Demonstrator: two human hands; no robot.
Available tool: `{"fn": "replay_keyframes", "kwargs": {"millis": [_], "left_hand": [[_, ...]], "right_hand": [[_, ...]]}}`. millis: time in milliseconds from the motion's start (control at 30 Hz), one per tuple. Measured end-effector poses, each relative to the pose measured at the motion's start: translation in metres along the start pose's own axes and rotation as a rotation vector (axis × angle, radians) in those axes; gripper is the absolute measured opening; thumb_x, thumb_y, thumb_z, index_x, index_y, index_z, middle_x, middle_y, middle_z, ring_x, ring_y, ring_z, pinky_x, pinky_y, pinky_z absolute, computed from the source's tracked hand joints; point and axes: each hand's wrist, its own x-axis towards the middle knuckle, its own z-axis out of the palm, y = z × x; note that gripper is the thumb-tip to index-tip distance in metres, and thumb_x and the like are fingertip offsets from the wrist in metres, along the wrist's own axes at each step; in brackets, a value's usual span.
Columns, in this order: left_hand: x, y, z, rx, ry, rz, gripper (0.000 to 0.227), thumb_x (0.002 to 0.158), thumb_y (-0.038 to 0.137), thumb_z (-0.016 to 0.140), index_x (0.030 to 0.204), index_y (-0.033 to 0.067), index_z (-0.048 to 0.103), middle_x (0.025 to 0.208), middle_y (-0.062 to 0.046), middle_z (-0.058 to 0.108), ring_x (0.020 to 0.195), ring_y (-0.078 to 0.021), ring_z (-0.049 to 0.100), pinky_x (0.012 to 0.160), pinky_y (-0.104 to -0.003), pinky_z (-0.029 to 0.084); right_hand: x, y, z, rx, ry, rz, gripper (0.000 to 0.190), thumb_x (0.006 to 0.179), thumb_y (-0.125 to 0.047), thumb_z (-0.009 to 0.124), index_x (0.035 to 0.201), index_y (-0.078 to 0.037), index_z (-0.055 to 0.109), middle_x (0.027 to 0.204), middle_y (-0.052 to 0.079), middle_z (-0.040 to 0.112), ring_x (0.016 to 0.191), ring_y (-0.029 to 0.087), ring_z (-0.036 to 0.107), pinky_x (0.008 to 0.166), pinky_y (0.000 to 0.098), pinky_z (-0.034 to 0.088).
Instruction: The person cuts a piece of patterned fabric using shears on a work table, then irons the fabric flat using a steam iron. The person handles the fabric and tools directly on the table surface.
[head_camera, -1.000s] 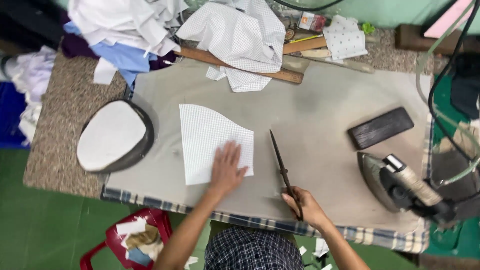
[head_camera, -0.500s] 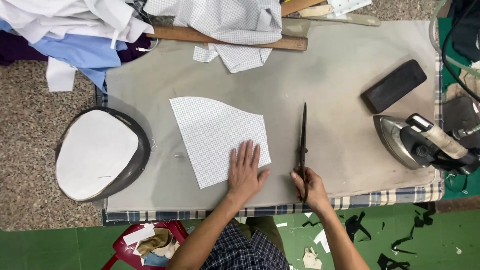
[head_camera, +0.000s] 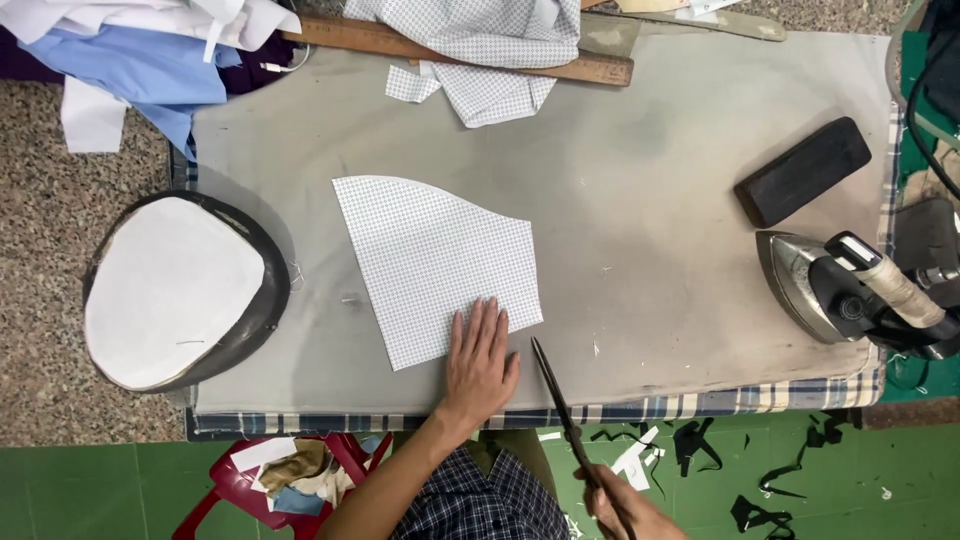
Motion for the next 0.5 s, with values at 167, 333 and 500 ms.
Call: {"fn": "replay_keyframes", "kwargs": {"millis": [167, 333, 500], "left_hand": [[0.018, 0.006, 0.012, -0.063, 0.165, 0.058, 0.05, 0.103, 0.018, 0.056, 0.147, -0.0041, 0.048, 0.159, -0.025, 0.039, 0.152, -0.0417, 0.031, 0.127, -0.06, 0.018], [0.024, 0.003, 0.035, -0.132, 0.351, 0.149, 0.041, 0.091, -0.009, 0.075, 0.131, -0.0033, 0.066, 0.146, -0.026, 0.055, 0.141, -0.0441, 0.05, 0.123, -0.06, 0.033], [0.02, -0.001, 0.044, -0.148, 0.4, 0.235, 0.042, 0.087, -0.011, 0.081, 0.127, -0.002, 0.069, 0.144, -0.026, 0.056, 0.139, -0.0434, 0.051, 0.119, -0.06, 0.039]], "right_hand": [[0.012, -0.102, 0.017, 0.099, -0.022, 0.131, 0.08, 0.093, -0.06, 0.039, 0.149, -0.004, 0.045, 0.08, 0.002, 0.046, 0.063, 0.013, 0.049, 0.066, 0.0283, 0.054], [0.014, -0.097, 0.019, 0.159, 0.045, 0.162, 0.078, 0.092, -0.061, 0.04, 0.146, -0.005, 0.045, 0.079, 0.004, 0.041, 0.061, 0.016, 0.043, 0.061, 0.0314, 0.05], [0.021, -0.098, 0.02, -0.028, 0.104, 0.173, 0.08, 0.088, -0.066, 0.039, 0.143, -0.009, 0.047, 0.081, 0.002, 0.04, 0.062, 0.014, 0.045, 0.058, 0.0294, 0.054]]}}
